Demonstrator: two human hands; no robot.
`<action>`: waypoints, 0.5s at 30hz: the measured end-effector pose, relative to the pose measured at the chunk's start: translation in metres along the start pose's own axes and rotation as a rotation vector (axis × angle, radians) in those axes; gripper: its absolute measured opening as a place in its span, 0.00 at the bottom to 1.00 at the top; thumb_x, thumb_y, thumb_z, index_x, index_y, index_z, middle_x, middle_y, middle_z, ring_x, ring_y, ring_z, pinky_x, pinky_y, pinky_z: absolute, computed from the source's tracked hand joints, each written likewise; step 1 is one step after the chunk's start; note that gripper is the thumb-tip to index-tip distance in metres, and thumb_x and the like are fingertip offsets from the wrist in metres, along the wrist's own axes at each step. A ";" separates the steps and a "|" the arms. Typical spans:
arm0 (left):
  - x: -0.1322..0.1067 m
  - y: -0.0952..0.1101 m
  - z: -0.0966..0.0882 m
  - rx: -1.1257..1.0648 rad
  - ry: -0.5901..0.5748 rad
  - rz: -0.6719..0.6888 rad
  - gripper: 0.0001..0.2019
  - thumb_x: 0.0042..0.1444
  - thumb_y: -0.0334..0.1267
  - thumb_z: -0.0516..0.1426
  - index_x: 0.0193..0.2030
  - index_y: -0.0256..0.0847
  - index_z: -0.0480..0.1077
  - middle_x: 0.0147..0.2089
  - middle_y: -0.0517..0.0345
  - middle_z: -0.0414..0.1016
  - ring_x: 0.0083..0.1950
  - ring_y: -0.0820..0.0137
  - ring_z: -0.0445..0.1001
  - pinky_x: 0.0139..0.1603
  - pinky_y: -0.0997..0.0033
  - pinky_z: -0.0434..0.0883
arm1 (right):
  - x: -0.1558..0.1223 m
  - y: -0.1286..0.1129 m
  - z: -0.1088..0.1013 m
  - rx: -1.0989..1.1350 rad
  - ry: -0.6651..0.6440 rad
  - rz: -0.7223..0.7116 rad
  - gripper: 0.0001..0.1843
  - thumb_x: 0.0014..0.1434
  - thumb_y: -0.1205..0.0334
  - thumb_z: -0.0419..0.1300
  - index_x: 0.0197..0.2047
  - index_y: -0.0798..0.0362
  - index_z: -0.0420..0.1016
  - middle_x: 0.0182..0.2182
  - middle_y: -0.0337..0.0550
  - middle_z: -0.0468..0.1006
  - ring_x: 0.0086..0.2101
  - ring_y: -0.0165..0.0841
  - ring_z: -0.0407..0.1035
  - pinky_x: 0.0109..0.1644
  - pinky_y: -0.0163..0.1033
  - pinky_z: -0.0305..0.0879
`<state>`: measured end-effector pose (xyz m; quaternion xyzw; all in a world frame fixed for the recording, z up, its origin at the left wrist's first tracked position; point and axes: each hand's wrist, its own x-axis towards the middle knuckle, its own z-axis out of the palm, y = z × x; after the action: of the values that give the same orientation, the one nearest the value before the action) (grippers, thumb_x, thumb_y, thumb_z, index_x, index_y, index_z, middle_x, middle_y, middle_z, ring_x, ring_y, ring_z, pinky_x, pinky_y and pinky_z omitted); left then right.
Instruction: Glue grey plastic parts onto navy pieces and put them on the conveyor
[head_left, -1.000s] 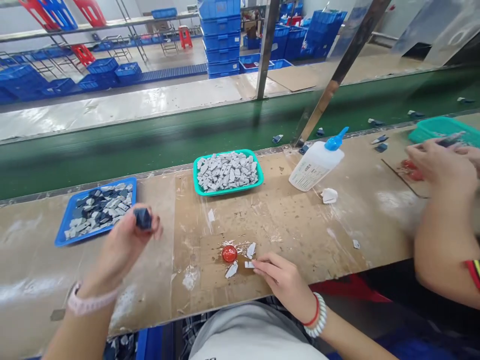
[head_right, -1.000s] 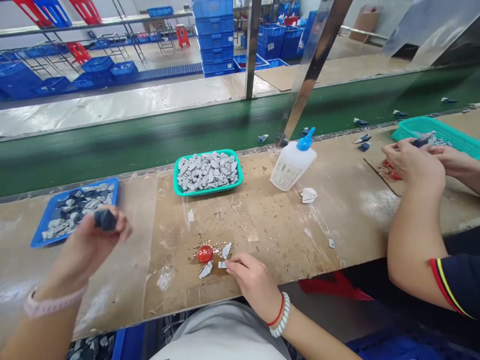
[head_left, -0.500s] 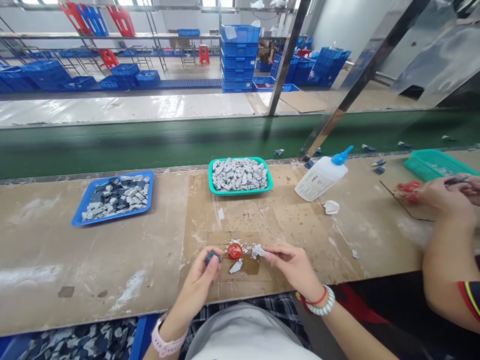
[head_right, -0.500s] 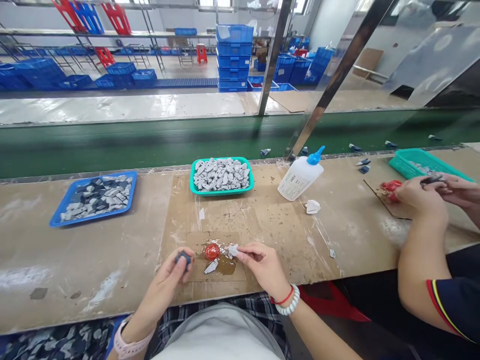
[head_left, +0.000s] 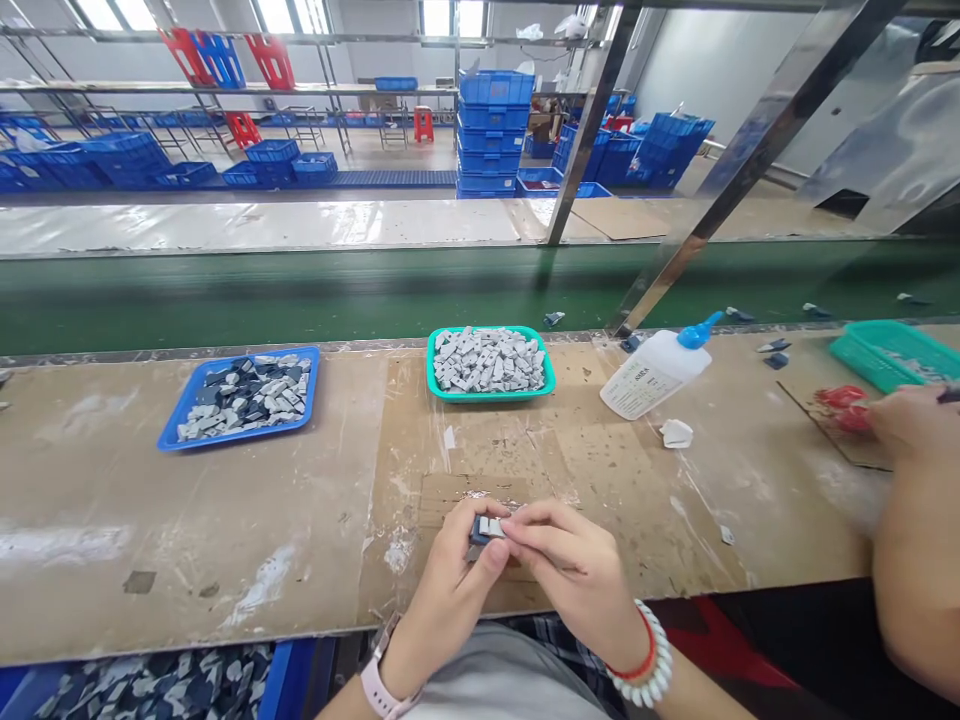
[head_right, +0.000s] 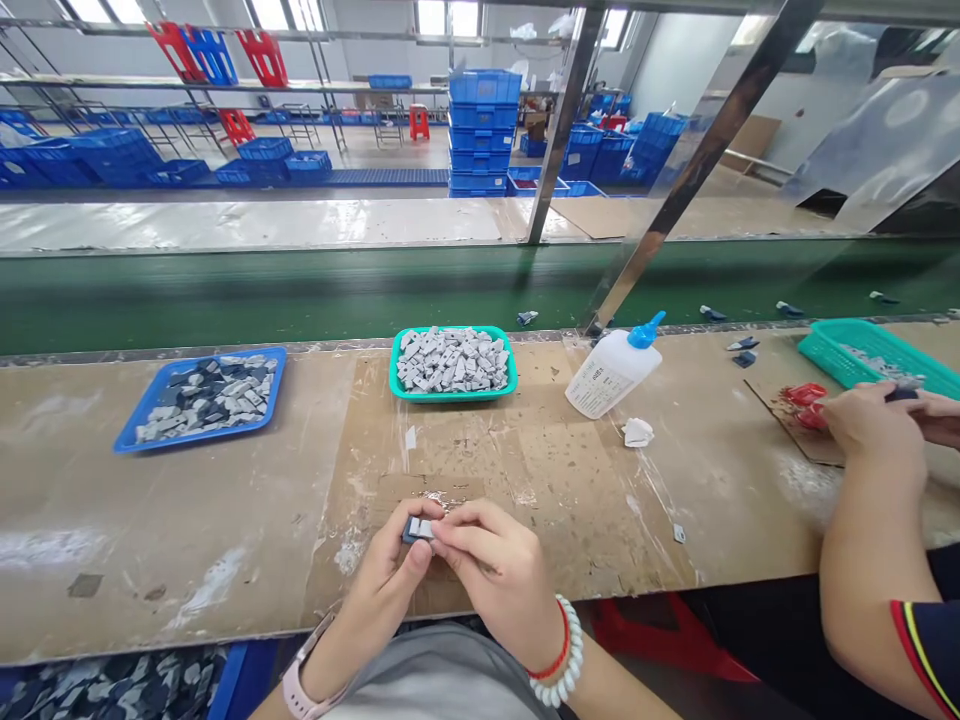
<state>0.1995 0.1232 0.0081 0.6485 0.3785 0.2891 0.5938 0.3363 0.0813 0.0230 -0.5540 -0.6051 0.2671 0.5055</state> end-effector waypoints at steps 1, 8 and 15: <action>-0.001 0.000 0.002 0.027 0.033 -0.010 0.09 0.58 0.41 0.47 0.44 0.48 0.62 0.44 0.56 0.66 0.45 0.65 0.64 0.46 0.69 0.60 | -0.002 0.001 0.002 -0.026 -0.010 -0.010 0.11 0.57 0.64 0.52 0.36 0.47 0.75 0.32 0.43 0.72 0.32 0.31 0.67 0.33 0.35 0.68; -0.001 -0.012 0.014 -0.026 0.163 -0.055 0.11 0.59 0.43 0.44 0.32 0.46 0.63 0.30 0.56 0.65 0.31 0.65 0.64 0.33 0.67 0.61 | -0.020 0.004 0.015 -0.192 -0.141 -0.049 0.16 0.60 0.67 0.44 0.36 0.49 0.72 0.30 0.48 0.69 0.30 0.33 0.64 0.33 0.38 0.65; -0.007 -0.034 0.009 -0.067 0.237 -0.079 0.14 0.57 0.46 0.44 0.27 0.45 0.63 0.25 0.54 0.64 0.29 0.61 0.63 0.29 0.63 0.60 | -0.016 0.005 0.029 -0.295 -0.264 -0.203 0.16 0.60 0.65 0.42 0.33 0.50 0.71 0.28 0.47 0.69 0.30 0.33 0.65 0.32 0.36 0.66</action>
<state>0.1982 0.1130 -0.0260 0.5743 0.4612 0.3525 0.5773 0.3097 0.0741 0.0028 -0.5185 -0.7511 0.1938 0.3599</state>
